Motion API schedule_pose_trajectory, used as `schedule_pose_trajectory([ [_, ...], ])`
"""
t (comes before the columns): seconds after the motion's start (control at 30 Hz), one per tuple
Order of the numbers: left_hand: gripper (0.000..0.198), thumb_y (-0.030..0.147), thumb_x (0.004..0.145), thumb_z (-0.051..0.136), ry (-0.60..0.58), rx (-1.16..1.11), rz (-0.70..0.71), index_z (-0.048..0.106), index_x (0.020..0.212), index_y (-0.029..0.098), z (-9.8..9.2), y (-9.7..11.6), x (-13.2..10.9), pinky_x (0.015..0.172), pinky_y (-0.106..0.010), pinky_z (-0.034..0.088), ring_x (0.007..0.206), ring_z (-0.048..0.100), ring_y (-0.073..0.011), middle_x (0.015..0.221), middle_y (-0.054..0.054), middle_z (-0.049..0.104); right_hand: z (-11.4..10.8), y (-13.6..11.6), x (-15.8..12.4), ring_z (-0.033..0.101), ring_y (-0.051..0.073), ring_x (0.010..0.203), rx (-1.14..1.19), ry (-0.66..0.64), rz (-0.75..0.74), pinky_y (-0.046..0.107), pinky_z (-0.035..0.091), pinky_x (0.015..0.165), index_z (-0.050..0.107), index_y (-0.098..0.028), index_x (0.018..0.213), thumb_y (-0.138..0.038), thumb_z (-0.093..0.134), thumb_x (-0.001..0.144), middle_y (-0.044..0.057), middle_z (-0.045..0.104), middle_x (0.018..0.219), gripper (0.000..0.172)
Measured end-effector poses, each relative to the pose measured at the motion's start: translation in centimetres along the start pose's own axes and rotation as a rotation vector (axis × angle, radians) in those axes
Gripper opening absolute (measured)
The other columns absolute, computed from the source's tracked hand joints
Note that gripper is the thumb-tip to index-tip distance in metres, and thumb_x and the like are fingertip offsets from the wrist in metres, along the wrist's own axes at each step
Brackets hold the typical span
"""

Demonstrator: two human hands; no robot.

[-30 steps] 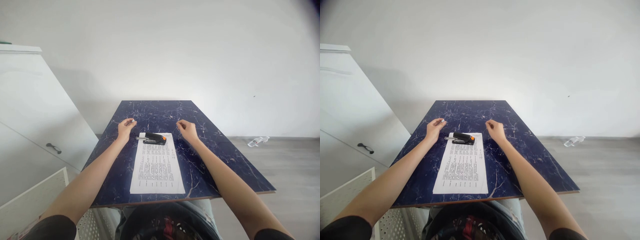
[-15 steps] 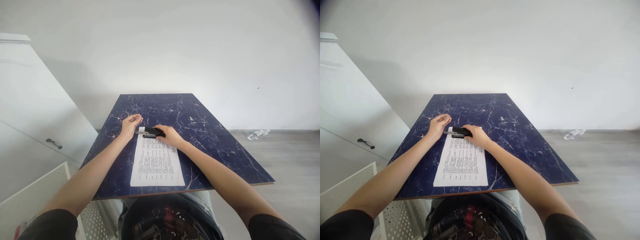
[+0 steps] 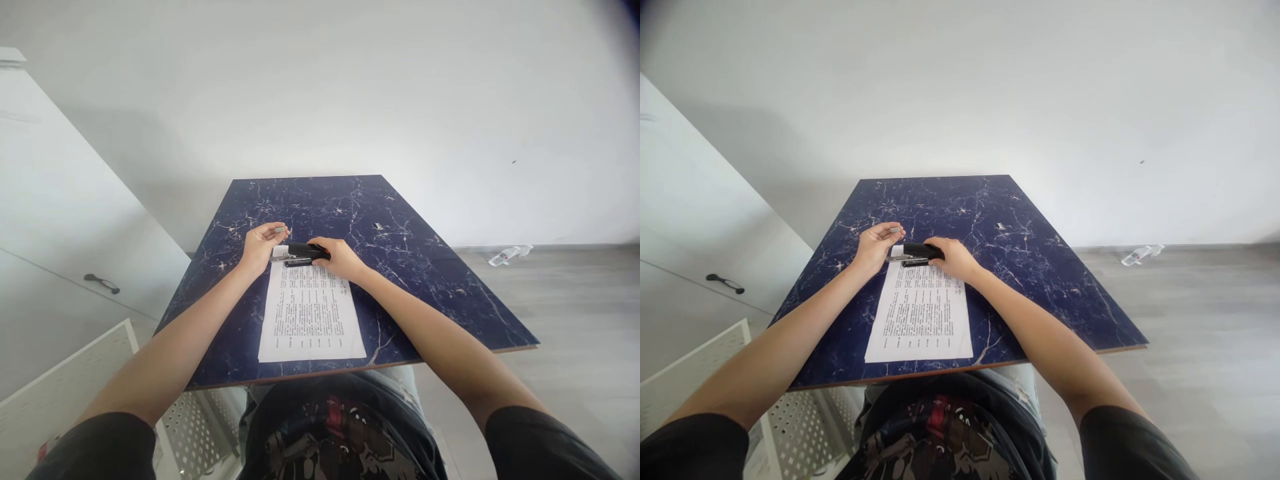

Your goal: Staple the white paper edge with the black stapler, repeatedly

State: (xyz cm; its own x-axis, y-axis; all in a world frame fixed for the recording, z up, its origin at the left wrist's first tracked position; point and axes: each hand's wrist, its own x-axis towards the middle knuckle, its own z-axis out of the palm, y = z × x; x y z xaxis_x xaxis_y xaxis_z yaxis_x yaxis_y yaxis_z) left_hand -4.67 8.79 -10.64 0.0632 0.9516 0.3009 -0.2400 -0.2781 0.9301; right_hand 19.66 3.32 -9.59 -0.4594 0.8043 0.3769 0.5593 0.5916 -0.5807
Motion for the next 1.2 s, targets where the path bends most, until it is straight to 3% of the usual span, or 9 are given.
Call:
schedule_pose_trajectory([
  [0.23,0.037,0.043,0.072,0.09,0.036,0.092,0.054,0.079,0.096,0.016,0.2,0.6,-0.3,0.088,-0.04,0.059,0.081,0.073,-0.0212,0.09,-0.009,0.076,0.2,0.2,0.0,0.07,0.023,0.102,-0.025,0.014,-0.01,0.038,0.052,0.09,0.066,-0.026,0.126,-0.016,0.073,0.083,0.004,0.075,0.114,0.045],
  [0.37,0.038,0.046,0.072,0.089,0.001,0.134,0.055,0.08,0.095,0.017,0.5,1.1,-0.7,0.082,-0.041,0.061,0.08,0.073,-0.0226,0.089,-0.009,0.077,0.0,0.6,0.0,0.07,0.024,0.102,-0.04,0.012,0.002,0.038,0.052,0.089,0.066,-0.026,0.126,-0.017,0.073,0.084,0.004,0.075,0.115,0.044],
  [0.67,0.045,0.041,0.069,0.093,-0.057,0.259,0.03,0.08,0.105,0.018,0.2,0.0,-0.8,0.094,-0.048,0.06,0.092,0.076,-0.0286,0.099,-0.012,0.079,-0.8,2.0,0.0,0.071,0.025,0.101,-0.091,0.075,0.056,0.039,0.052,0.091,0.068,-0.026,0.125,-0.015,0.077,0.081,0.005,0.076,0.113,0.046],
  [0.9,0.028,0.042,0.076,0.087,-0.059,0.366,0.132,0.082,0.094,0.021,0.4,0.5,-1.1,0.096,-0.045,0.058,0.092,0.074,-0.0269,0.099,-0.009,0.079,-0.8,2.1,0.0,0.071,0.026,0.102,-0.089,0.076,0.046,0.04,0.052,0.093,0.068,-0.026,0.126,-0.014,0.077,0.08,0.005,0.076,0.114,0.048],
  [1.03,0.02,0.039,0.077,0.085,-0.088,0.418,0.112,0.083,0.087,0.023,0.4,0.4,-1.3,0.09,-0.045,0.059,0.085,0.074,-0.0269,0.09,-0.007,0.079,-1.0,2.1,-0.1,0.071,0.026,0.101,-0.102,0.071,0.055,0.041,0.053,0.093,0.068,-0.026,0.126,-0.015,0.077,0.079,0.005,0.076,0.113,0.048],
  [1.2,0.019,0.034,0.079,0.084,-0.084,0.432,0.103,0.084,0.094,0.023,0.4,0.2,-1.5,0.092,-0.048,0.059,0.088,0.075,-0.0283,0.096,-0.008,0.08,-1.0,2.0,-0.1,0.071,0.025,0.098,-0.097,0.067,0.048,0.04,0.053,0.091,0.068,-0.026,0.126,-0.016,0.077,0.08,0.004,0.076,0.113,0.047],
])
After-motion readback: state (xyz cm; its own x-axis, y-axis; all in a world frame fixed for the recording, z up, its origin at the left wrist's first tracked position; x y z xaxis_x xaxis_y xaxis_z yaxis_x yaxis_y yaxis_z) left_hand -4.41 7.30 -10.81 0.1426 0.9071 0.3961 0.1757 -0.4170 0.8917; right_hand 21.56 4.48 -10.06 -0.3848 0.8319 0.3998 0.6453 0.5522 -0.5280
